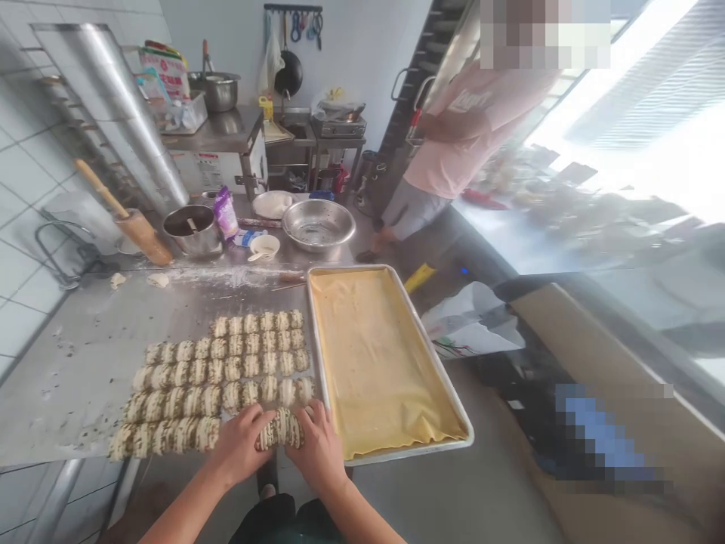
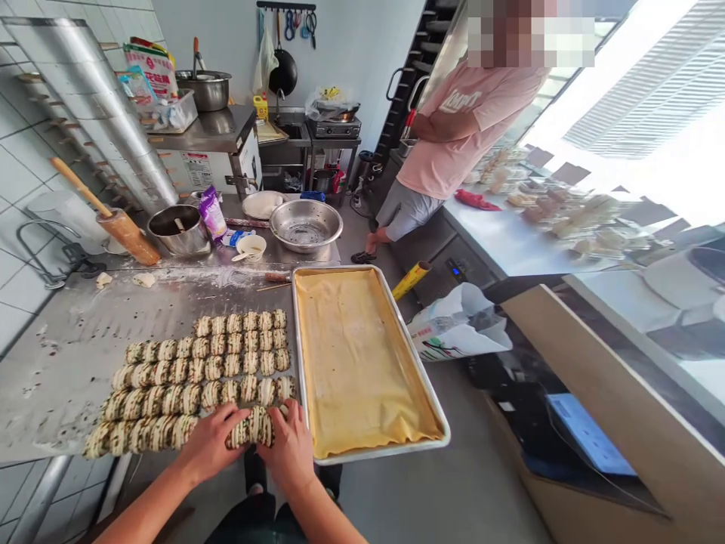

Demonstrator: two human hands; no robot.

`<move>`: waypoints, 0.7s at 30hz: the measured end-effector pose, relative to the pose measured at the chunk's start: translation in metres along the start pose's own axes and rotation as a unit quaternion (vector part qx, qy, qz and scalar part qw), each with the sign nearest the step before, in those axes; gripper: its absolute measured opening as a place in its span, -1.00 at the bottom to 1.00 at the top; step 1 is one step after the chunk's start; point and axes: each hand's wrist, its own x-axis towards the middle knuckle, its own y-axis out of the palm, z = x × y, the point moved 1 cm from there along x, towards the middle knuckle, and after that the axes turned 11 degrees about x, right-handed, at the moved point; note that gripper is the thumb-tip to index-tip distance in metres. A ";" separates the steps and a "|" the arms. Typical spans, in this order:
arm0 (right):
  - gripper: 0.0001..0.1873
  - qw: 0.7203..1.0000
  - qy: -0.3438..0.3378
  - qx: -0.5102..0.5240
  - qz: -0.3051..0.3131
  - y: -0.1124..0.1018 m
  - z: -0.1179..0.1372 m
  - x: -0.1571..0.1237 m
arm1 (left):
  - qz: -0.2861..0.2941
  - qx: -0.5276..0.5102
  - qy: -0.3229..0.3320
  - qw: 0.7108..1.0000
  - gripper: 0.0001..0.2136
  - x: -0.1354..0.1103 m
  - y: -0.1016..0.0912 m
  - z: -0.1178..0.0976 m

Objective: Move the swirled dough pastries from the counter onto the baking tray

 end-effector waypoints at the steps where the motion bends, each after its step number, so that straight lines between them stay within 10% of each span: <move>1: -0.46 1.000 0.000 -0.005 -0.002 -0.020 -0.003 -0.004 | -0.013 -0.001 0.011 1.000 -0.51 0.006 -0.003 -0.017; 7: -0.50 0.997 0.014 -0.071 -0.017 -0.148 -0.067 -0.025 | -0.042 -0.019 0.077 0.996 -0.49 0.070 0.008 -0.146; 12: -0.52 0.994 0.034 -0.101 -0.014 -0.202 -0.153 -0.035 | -0.033 -0.013 0.098 0.995 -0.50 0.122 0.056 -0.237; 21: -0.24 0.994 0.074 -0.028 0.080 -0.251 -0.231 -0.043 | -0.025 0.028 0.034 0.999 -0.40 0.106 0.103 -0.261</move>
